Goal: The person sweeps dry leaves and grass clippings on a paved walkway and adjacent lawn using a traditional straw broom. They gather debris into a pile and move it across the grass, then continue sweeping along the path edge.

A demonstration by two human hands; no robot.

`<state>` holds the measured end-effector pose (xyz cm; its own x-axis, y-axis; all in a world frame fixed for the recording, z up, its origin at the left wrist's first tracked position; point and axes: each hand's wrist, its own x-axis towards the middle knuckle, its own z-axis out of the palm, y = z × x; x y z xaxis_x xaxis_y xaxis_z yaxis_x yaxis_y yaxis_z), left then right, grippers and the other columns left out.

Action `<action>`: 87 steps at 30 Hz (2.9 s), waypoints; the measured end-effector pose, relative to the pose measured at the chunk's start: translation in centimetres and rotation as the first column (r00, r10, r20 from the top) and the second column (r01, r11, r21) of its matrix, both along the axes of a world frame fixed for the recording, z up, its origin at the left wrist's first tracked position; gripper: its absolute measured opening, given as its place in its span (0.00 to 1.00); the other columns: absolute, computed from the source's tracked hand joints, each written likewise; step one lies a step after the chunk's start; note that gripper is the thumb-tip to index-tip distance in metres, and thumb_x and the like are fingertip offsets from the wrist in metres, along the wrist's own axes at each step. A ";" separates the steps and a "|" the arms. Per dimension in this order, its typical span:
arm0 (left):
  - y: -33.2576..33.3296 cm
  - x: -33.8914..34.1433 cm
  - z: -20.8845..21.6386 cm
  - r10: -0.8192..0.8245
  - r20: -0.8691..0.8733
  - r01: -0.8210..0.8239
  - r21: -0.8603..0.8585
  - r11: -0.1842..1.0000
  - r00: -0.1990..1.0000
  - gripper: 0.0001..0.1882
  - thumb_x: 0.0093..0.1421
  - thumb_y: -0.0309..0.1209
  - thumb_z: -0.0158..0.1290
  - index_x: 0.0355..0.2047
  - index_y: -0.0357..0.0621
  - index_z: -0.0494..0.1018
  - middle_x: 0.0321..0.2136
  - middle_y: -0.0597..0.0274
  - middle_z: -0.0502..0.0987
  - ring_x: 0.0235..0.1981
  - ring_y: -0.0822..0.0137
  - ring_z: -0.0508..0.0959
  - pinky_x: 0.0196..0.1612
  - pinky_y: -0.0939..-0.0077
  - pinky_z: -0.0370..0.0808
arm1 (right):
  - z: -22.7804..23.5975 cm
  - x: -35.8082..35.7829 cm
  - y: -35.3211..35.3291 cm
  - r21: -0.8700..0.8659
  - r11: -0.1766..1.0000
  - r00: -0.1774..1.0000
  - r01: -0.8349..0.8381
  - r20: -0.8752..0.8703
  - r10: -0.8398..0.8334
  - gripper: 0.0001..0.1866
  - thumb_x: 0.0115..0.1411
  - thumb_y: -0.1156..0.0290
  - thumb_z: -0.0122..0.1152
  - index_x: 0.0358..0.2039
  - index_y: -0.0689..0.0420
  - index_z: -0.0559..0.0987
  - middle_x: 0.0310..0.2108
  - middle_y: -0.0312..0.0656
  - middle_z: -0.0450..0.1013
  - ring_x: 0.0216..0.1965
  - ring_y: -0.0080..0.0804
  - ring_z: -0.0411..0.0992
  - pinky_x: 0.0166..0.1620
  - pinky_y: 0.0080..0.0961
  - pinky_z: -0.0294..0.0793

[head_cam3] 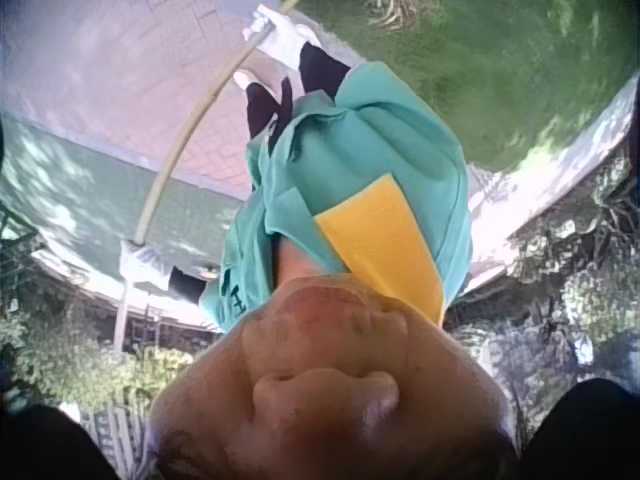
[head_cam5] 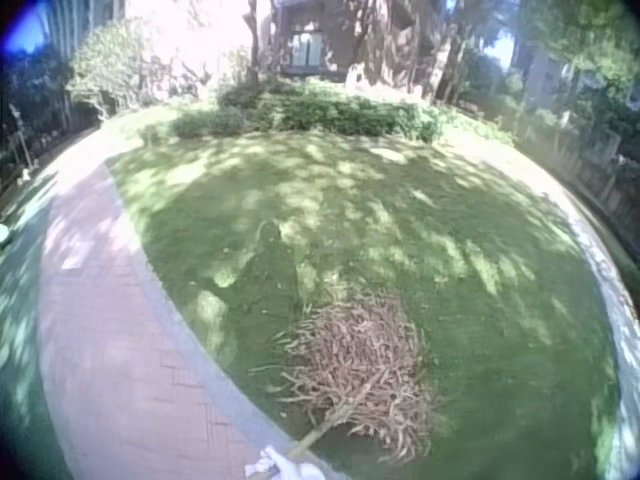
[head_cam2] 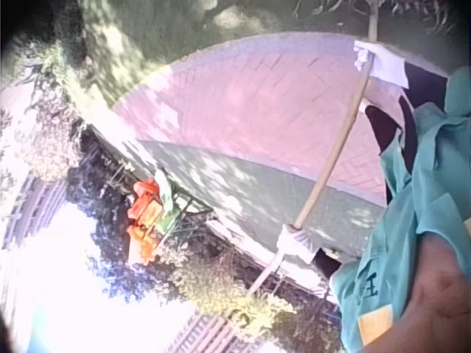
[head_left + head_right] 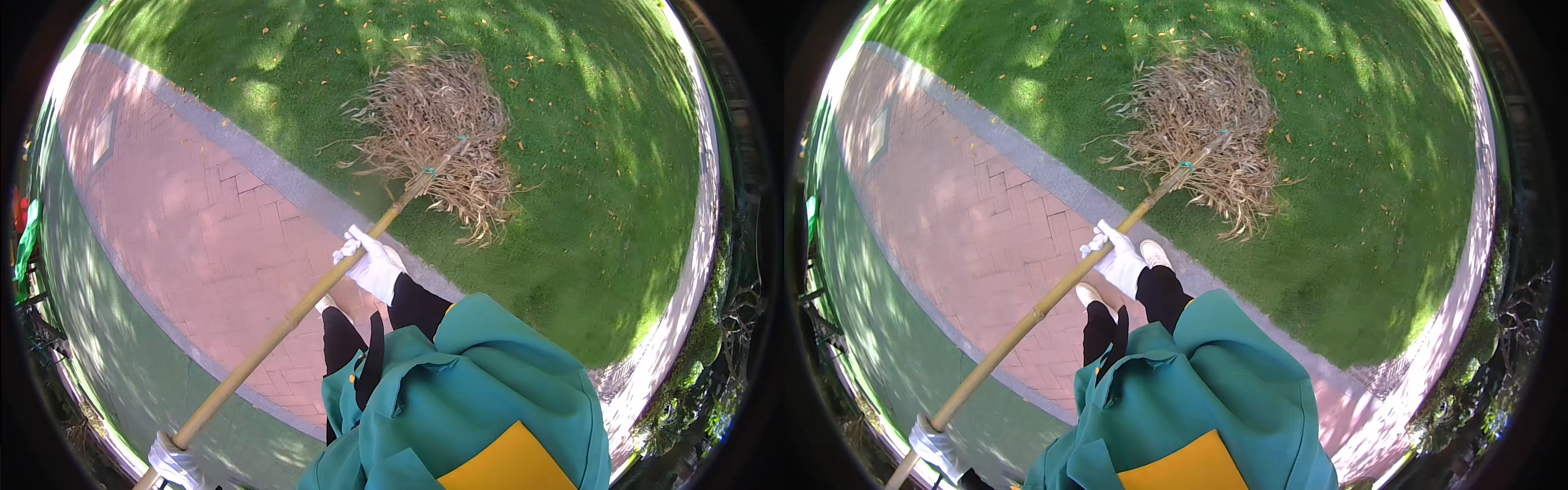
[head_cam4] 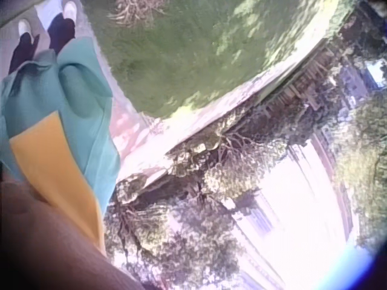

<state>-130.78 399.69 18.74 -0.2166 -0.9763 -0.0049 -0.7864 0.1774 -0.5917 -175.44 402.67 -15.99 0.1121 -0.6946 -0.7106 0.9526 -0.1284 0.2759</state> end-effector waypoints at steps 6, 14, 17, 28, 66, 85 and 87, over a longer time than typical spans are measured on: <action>1.7 -26.4 -14.4 -0.579 -0.164 0.576 -0.072 0.814 0.798 0.09 0.46 0.29 0.56 0.21 0.53 0.65 0.16 0.70 0.66 0.19 0.69 0.68 0.26 0.72 0.65 | -1.5 -22.2 11.9 0.173 0.945 0.892 0.277 -0.412 -0.186 0.13 0.58 0.63 0.60 0.24 0.55 0.68 0.12 0.33 0.63 0.19 0.32 0.63 0.31 0.32 0.69; 6.5 -17.2 -12.1 -0.533 -0.453 0.531 -0.144 0.835 0.715 0.20 0.42 0.25 0.56 0.39 0.48 0.72 0.16 0.73 0.65 0.18 0.69 0.69 0.26 0.72 0.64 | 1.8 -28.3 22.3 0.298 0.902 0.810 0.312 -0.580 -0.088 0.16 0.59 0.61 0.59 0.20 0.52 0.65 0.10 0.31 0.60 0.13 0.26 0.60 0.29 0.30 0.70; 14.4 -5.5 -12.4 -0.349 -0.404 0.313 -0.153 0.937 0.846 0.21 0.44 0.25 0.54 0.42 0.47 0.71 0.19 0.69 0.68 0.23 0.63 0.70 0.34 0.67 0.66 | -0.5 -23.6 24.2 0.323 0.924 0.915 0.206 -0.399 -0.065 0.15 0.60 0.58 0.57 0.25 0.51 0.64 0.08 0.28 0.57 0.10 0.22 0.57 0.24 0.29 0.67; 56.1 13.1 -2.9 0.645 -0.085 -0.651 -0.091 0.754 0.759 0.10 0.42 0.29 0.58 0.28 0.45 0.72 0.17 0.65 0.70 0.21 0.60 0.71 0.32 0.64 0.68 | 1.5 18.4 29.0 0.149 0.795 0.792 -0.588 -0.094 0.603 0.13 0.61 0.61 0.54 0.25 0.52 0.65 0.13 0.32 0.59 0.15 0.29 0.61 0.27 0.37 0.74; 26.9 -13.1 -12.2 -0.124 -0.269 0.093 -0.124 0.988 0.955 0.06 0.44 0.26 0.52 0.21 0.49 0.64 0.15 0.64 0.63 0.23 0.60 0.67 0.34 0.66 0.64 | -5.0 -25.2 32.4 0.121 0.991 0.981 -0.051 -0.178 0.072 0.19 0.63 0.55 0.52 0.16 0.47 0.65 0.05 0.24 0.55 0.08 0.18 0.55 0.24 0.24 0.64; 42.5 -6.5 0.2 0.977 0.070 -0.976 -0.065 0.206 0.201 0.05 0.46 0.35 0.55 0.24 0.52 0.76 0.16 0.56 0.76 0.20 0.53 0.78 0.26 0.59 0.74 | -0.1 28.2 -6.1 0.009 0.337 0.324 -0.942 -0.248 0.913 0.14 0.60 0.62 0.57 0.34 0.57 0.64 0.11 0.35 0.56 0.11 0.32 0.56 0.17 0.35 0.65; 38.7 -9.3 1.1 0.983 -0.015 -0.983 -0.002 0.182 0.182 0.05 0.48 0.35 0.55 0.25 0.51 0.76 0.18 0.56 0.77 0.23 0.54 0.79 0.28 0.59 0.75 | 0.3 31.7 -8.0 -0.013 0.255 0.250 -0.967 -0.248 0.936 0.14 0.61 0.60 0.55 0.31 0.55 0.65 0.11 0.34 0.57 0.12 0.31 0.58 0.18 0.32 0.66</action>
